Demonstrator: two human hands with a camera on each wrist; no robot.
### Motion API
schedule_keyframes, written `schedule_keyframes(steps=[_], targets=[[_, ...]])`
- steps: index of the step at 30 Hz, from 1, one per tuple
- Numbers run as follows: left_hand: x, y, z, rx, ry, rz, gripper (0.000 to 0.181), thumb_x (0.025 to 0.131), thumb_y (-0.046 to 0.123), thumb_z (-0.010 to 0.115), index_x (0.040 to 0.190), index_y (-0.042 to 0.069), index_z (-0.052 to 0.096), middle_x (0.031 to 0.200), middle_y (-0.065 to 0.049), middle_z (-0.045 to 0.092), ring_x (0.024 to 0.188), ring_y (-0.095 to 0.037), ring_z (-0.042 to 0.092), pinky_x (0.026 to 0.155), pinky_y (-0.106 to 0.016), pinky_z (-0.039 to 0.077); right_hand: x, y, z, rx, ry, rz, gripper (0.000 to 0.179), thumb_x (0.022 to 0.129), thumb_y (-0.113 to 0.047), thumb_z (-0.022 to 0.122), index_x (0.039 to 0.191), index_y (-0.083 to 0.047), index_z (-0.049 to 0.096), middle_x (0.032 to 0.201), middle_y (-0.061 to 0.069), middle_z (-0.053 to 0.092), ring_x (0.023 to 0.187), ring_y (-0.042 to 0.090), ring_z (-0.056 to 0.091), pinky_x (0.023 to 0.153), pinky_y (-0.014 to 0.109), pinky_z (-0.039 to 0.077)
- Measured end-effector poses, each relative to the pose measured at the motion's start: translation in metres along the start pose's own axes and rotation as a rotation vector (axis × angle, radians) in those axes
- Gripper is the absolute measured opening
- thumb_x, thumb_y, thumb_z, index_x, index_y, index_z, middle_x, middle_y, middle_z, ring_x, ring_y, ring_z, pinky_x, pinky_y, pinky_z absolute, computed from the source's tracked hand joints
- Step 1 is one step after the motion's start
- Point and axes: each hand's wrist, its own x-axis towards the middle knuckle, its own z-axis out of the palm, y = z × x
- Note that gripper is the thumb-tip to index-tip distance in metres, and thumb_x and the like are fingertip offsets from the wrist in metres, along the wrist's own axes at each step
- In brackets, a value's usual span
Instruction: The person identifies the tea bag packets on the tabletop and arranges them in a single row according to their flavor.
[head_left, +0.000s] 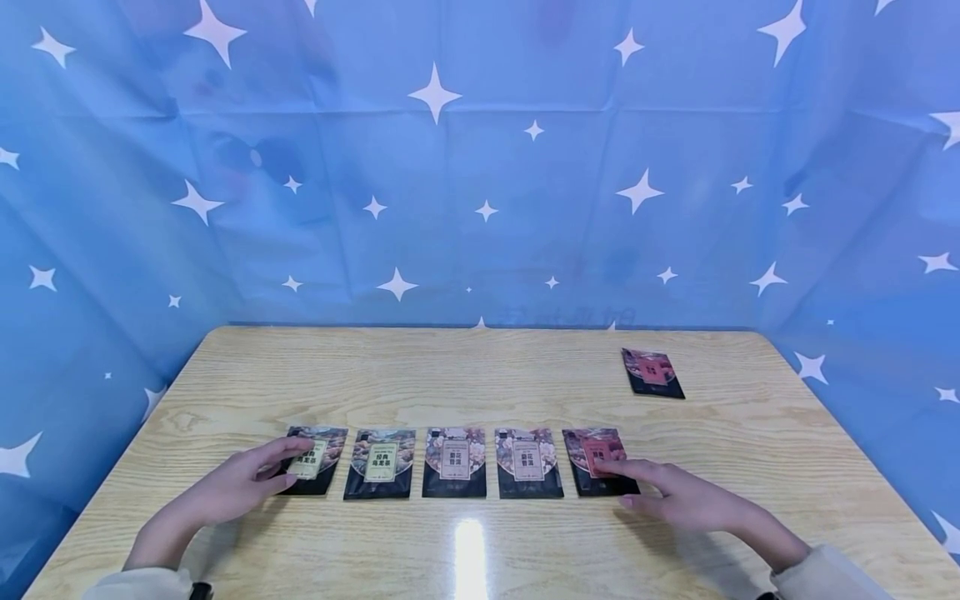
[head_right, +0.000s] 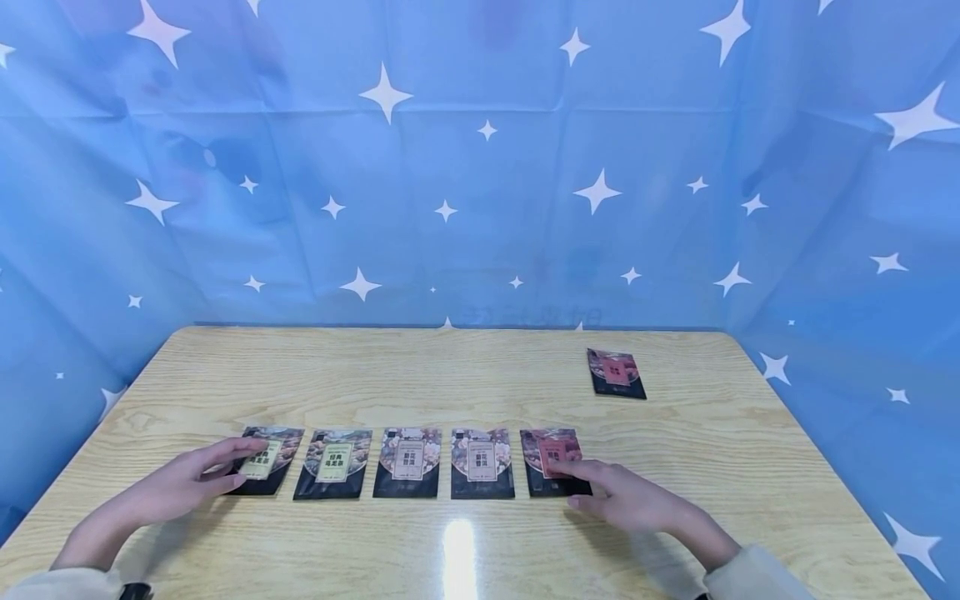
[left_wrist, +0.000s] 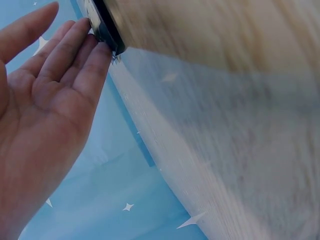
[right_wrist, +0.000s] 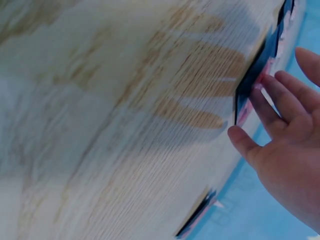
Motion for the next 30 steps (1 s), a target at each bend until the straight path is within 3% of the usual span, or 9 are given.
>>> schedule_keyframes(steps=[12,17,25,30], targets=[[0.000,-0.001,0.000,0.020,0.015,0.008,0.045,0.093,0.016,0.053,0.132,-0.003,0.041,0.133,-0.027,0.040,0.121,-0.048,0.036,0.095,-0.052,0.037,0.000,-0.003,0.000,-0.010,0.010,0.003,0.051,0.097,-0.031,0.044,0.140,-0.005,0.036,0.136,0.021,0.040,0.119,0.045,0.037,0.089,0.039,0.046],[0.000,0.000,0.000,0.023,0.017,0.003,0.045,0.093,0.017,0.054,0.132,-0.003,0.042,0.133,-0.027,0.040,0.121,-0.047,0.036,0.095,-0.053,0.037,-0.001,-0.004,-0.002,-0.009,0.026,0.031,0.052,0.097,-0.032,0.044,0.140,-0.004,0.035,0.137,0.025,0.037,0.121,0.048,0.033,0.090,0.045,0.045],[0.000,0.000,-0.001,0.017,0.009,0.003,0.046,0.093,0.017,0.053,0.133,-0.003,0.041,0.133,-0.028,0.039,0.121,-0.048,0.035,0.095,-0.055,0.037,-0.005,-0.005,-0.014,-0.028,0.103,0.010,0.049,0.098,-0.028,0.044,0.141,-0.006,0.034,0.138,0.021,0.038,0.122,0.046,0.034,0.092,0.052,0.042],[0.000,0.001,-0.001,0.015,0.010,-0.003,0.046,0.093,0.017,0.054,0.132,-0.003,0.041,0.133,-0.028,0.040,0.121,-0.047,0.036,0.094,-0.055,0.037,-0.007,-0.001,-0.025,-0.069,0.176,0.018,0.046,0.097,-0.023,0.046,0.138,-0.003,0.038,0.136,0.020,0.042,0.122,0.040,0.037,0.092,0.046,0.044]])
